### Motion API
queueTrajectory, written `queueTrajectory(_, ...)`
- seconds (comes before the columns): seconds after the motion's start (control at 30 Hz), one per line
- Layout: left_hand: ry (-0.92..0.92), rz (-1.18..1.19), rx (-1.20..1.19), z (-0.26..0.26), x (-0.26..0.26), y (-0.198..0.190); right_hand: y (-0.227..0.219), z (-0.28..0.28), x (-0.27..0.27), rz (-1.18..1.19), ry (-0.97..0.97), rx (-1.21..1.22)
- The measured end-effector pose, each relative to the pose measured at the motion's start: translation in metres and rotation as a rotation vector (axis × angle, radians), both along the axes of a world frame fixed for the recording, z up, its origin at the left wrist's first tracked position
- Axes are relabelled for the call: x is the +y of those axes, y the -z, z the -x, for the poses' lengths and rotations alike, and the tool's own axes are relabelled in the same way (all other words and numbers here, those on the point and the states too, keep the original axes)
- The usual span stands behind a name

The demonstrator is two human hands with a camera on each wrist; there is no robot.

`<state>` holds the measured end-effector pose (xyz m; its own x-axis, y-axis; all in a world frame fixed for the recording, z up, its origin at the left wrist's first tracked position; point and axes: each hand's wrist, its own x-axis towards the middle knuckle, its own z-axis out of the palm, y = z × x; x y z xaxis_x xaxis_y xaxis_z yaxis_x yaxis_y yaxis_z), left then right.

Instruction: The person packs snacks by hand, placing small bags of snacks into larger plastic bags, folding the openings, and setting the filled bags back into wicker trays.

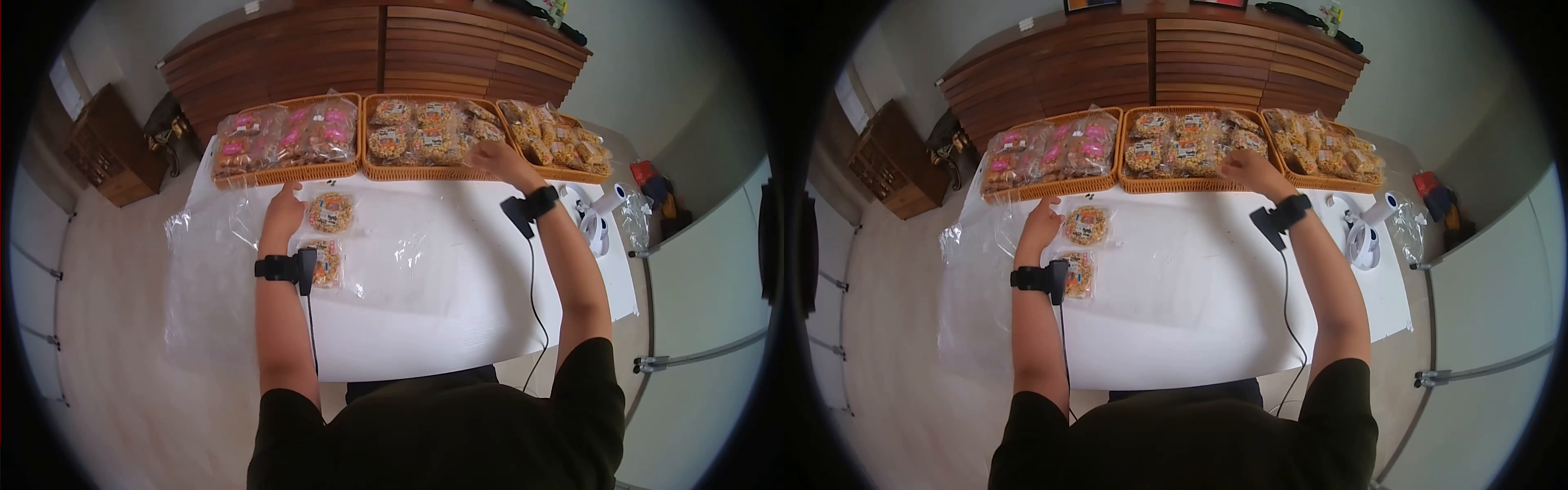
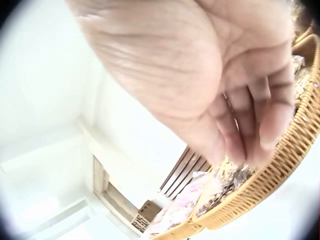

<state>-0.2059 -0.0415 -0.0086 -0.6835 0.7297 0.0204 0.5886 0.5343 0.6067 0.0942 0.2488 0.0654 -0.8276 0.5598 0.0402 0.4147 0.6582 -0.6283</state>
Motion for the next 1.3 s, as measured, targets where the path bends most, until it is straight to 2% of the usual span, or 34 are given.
queueTrajectory(0.03,0.014,-0.001,0.019,-0.004,0.001,-0.003,0.011,0.014,0.012,-0.001,0.014,0.019)
queueTrajectory(0.1,-0.019,-0.049,0.156,-0.017,0.005,-0.009,0.025,0.043,0.024,-0.180,0.301,0.034)
queueTrajectory(0.13,0.018,-0.095,0.113,-0.035,0.005,-0.028,0.018,0.052,0.016,-0.176,0.307,0.054)
queueTrajectory(0.17,0.036,-0.109,0.153,-0.060,0.009,-0.046,0.008,0.062,0.006,-0.137,0.371,-0.044)
queueTrajectory(0.2,0.155,-0.259,0.376,-0.077,0.012,-0.044,0.002,0.068,-0.001,-0.096,0.430,-0.143)
queueTrajectory(0.23,0.230,-0.263,0.368,-0.110,0.014,-0.060,0.006,0.073,-0.001,-0.087,0.427,-0.128)
queueTrajectory(0.27,0.344,-0.137,0.315,-0.135,0.017,-0.070,0.014,0.078,0.000,-0.156,0.396,-0.120)
queueTrajectory(0.3,0.535,-0.137,0.342,-0.157,0.021,-0.068,0.022,0.082,0.001,-0.225,0.366,-0.116)
queueTrajectory(0.37,0.918,-0.206,0.376,-0.189,0.024,-0.052,0.036,0.087,0.006,-0.182,0.329,-0.033)
queueTrajectory(0.4,0.917,-0.205,0.373,-0.199,0.025,-0.042,0.039,0.087,0.008,-0.148,0.295,0.042)
queueTrajectory(0.43,0.996,-0.178,0.390,-0.208,0.026,-0.032,0.038,0.082,0.004,-0.146,0.294,0.035)
queueTrajectory(0.47,1.073,-0.152,0.403,-0.214,0.027,-0.023,0.036,0.075,0.001,-0.055,0.317,0.158)
queueTrajectory(0.53,1.047,-0.135,0.446,-0.213,0.026,-0.009,0.030,0.056,-0.016,0.052,0.388,0.386)
queueTrajectory(0.6,1.009,-0.117,0.482,-0.216,0.025,-0.005,0.041,0.028,-0.012,0.353,0.332,0.488)
queueTrajectory(0.67,0.960,-0.068,0.463,-0.219,0.025,-0.008,0.005,-0.010,-0.052,0.538,0.314,0.328)
queueTrajectory(0.8,0.942,-0.004,0.491,-0.216,0.024,-0.006,0.016,-0.066,-0.070,0.662,0.277,0.160)
queueTrajectory(0.93,0.829,-0.077,0.527,-0.217,0.024,-0.016,0.020,-0.097,-0.088,0.731,0.212,0.089)
queueTrajectory(0.97,0.772,-0.089,0.557,-0.217,0.023,-0.022,0.020,-0.098,-0.091,0.738,0.207,0.089)
queueTrajectory(1.03,0.733,-0.112,0.564,-0.218,0.019,-0.038,0.017,-0.094,-0.098,0.760,0.099,-0.072)
queueTrajectory(1.2,0.616,-0.251,0.537,-0.225,0.014,-0.047,0.029,-0.052,-0.121,0.902,0.047,0.080)
queueTrajectory(1.27,0.635,-0.330,0.466,-0.227,0.015,-0.046,0.041,-0.031,-0.126,1.169,-0.054,0.113)
queueTrajectory(1.3,0.616,-0.329,0.470,-0.228,0.014,-0.046,0.043,-0.021,-0.129,1.166,-0.071,0.102)
